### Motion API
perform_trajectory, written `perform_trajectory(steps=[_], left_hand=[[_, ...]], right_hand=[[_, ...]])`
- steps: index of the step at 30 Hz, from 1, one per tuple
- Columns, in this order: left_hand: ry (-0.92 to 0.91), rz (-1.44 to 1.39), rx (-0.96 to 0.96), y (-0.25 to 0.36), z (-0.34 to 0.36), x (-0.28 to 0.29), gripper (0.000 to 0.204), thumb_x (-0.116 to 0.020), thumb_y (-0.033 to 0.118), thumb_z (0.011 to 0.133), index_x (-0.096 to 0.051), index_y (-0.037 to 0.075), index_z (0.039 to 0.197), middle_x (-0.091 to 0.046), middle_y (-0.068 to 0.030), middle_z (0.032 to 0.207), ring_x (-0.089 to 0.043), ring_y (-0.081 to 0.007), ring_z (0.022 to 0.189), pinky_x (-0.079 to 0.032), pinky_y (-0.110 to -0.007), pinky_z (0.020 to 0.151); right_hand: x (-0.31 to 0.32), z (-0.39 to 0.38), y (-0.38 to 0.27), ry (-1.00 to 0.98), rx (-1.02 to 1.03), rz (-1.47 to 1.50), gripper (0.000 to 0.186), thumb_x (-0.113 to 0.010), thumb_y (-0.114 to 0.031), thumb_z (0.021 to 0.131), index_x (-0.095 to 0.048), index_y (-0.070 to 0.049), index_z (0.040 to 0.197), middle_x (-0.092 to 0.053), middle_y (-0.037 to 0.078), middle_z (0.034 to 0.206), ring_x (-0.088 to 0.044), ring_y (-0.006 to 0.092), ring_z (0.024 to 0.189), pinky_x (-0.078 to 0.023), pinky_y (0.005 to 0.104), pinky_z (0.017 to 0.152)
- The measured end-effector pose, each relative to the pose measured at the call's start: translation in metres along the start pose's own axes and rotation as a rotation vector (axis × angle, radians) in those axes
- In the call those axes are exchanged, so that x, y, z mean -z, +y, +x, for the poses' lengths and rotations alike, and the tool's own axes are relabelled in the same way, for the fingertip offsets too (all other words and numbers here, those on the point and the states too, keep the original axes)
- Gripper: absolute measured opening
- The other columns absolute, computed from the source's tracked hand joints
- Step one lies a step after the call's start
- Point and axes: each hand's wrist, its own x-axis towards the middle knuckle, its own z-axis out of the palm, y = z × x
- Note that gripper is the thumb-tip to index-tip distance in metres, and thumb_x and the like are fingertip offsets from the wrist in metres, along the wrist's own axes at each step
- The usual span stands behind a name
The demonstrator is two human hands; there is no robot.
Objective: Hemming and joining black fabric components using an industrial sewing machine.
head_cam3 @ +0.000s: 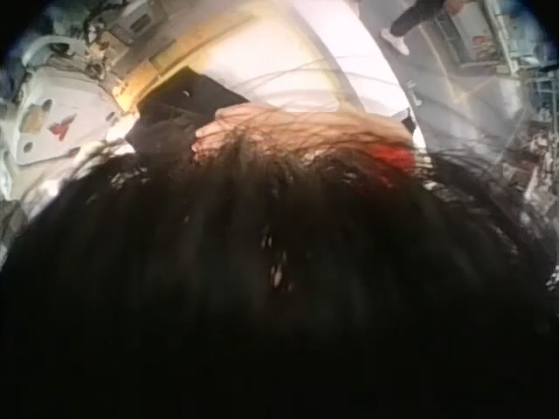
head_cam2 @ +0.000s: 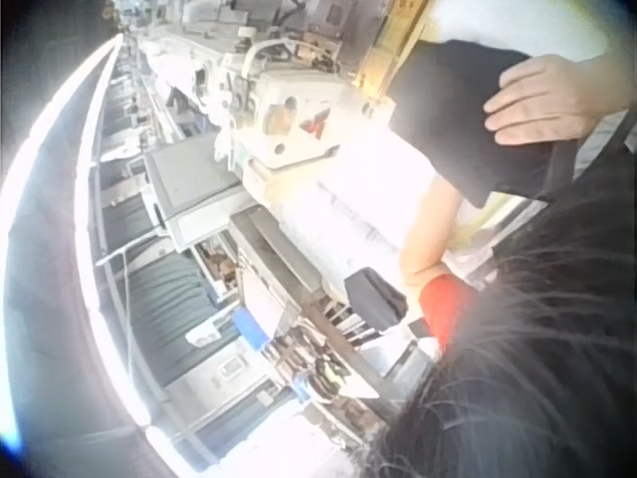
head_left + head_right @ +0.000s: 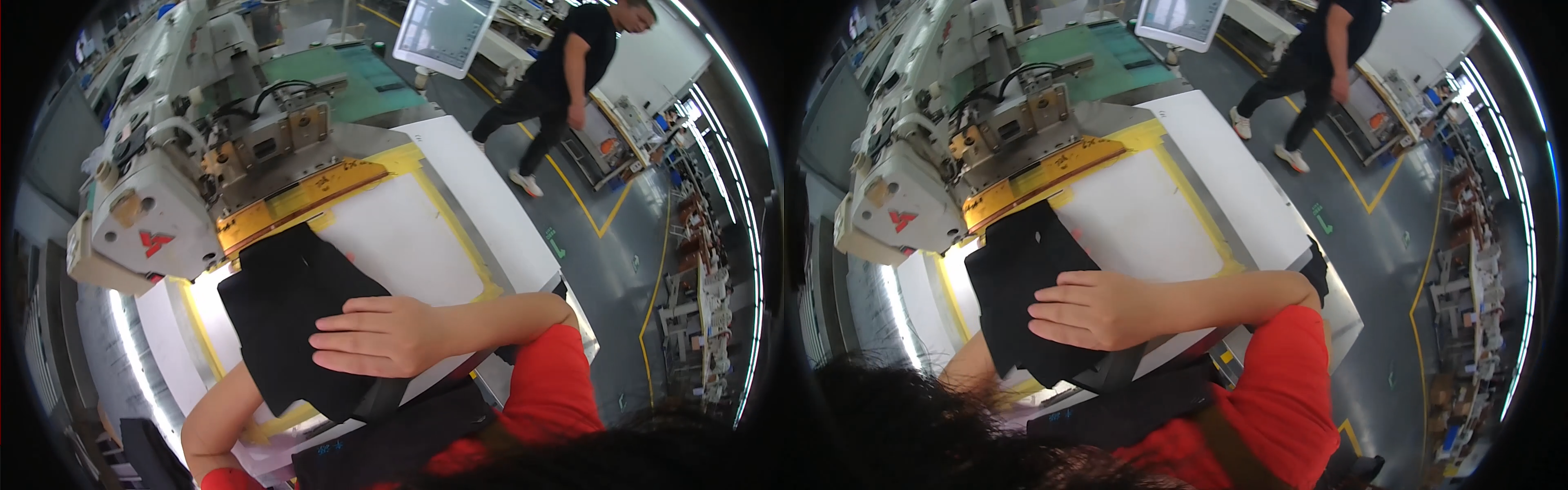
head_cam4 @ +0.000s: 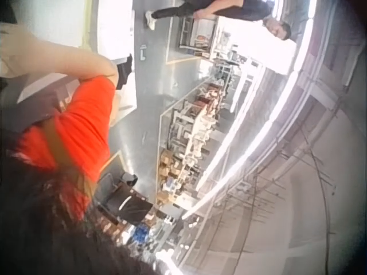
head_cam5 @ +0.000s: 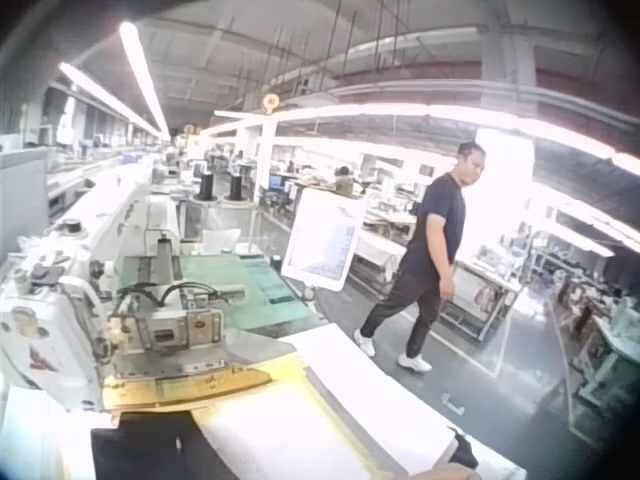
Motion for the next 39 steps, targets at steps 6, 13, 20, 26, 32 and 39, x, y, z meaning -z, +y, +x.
perform_trajectory(steps=[6,13,20,26,32,39], left_hand=[[0.098,-0.663,0.111,0.015,0.015,0.009,0.076,-0.048,0.012,0.096,0.001,0.009,0.154,-0.011,-0.0055,0.161,-0.023,-0.0231,0.146,-0.024,-0.034,0.117],[0.097,-0.573,0.050,0.026,0.006,0.004,0.078,-0.050,0.010,0.095,0.001,0.010,0.155,-0.011,-0.0043,0.161,-0.023,-0.0242,0.146,-0.025,-0.033,0.116],[0.023,0.055,0.153,0.034,-0.002,0.010,0.077,-0.047,0.010,0.096,0.002,0.010,0.155,-0.010,-0.0037,0.162,-0.022,-0.0239,0.146,-0.024,-0.033,0.116],[-0.189,0.801,0.126,0.028,0.008,0.011,0.062,-0.055,0.011,0.090,-0.030,0.007,0.147,-0.033,-0.0118,0.152,-0.032,-0.0291,0.141,-0.029,-0.038,0.114],[-0.019,1.105,0.010,-0.015,-0.008,-0.003,0.067,-0.082,0.025,0.069,-0.055,0.005,0.127,-0.051,-0.0160,0.135,-0.053,-0.0398,0.116,-0.041,-0.050,0.100],[-0.130,1.038,0.118,-0.009,-0.005,-0.034,0.060,-0.085,0.033,0.062,-0.058,0.005,0.108,-0.055,-0.0105,0.104,-0.059,-0.0313,0.091,-0.051,-0.038,0.073]], right_hand=[[0.011,-0.040,-0.019,-0.212,-0.019,0.022,0.033,-0.053,-0.009,0.089,-0.060,-0.003,0.120,-0.061,0.011,0.128,-0.059,0.0279,0.119,-0.046,0.0409,0.093],[0.011,-0.047,-0.026,-0.166,-0.021,0.030,0.034,-0.053,-0.013,0.088,-0.062,-0.005,0.119,-0.061,0.010,0.126,-0.057,0.0262,0.121,-0.043,0.0439,0.102],[0.011,-0.042,-0.035,-0.192,-0.037,0.051,0.033,-0.053,-0.013,0.088,-0.061,-0.005,0.120,-0.061,0.010,0.126,-0.056,0.0261,0.122,-0.044,0.0446,0.101],[0.039,-0.057,-0.020,-0.061,-0.338,0.297,0.032,-0.053,-0.003,0.083,-0.066,-0.008,0.112,-0.068,0.009,0.116,-0.064,0.0246,0.110,-0.049,0.0387,0.089],[0.165,-0.131,0.011,0.603,-1.308,-0.199,0.025,-0.063,-0.020,0.091,-0.066,0.001,0.105,-0.069,0.012,0.086,-0.064,0.0166,0.077,-0.048,0.0292,0.073],[0.304,-0.265,-0.038,0.438,-1.471,-1.311,0.024,-0.059,-0.023,0.091,-0.070,-0.015,0.111,-0.070,0.016,0.096,-0.066,0.0345,0.089,-0.052,0.0385,0.077]])
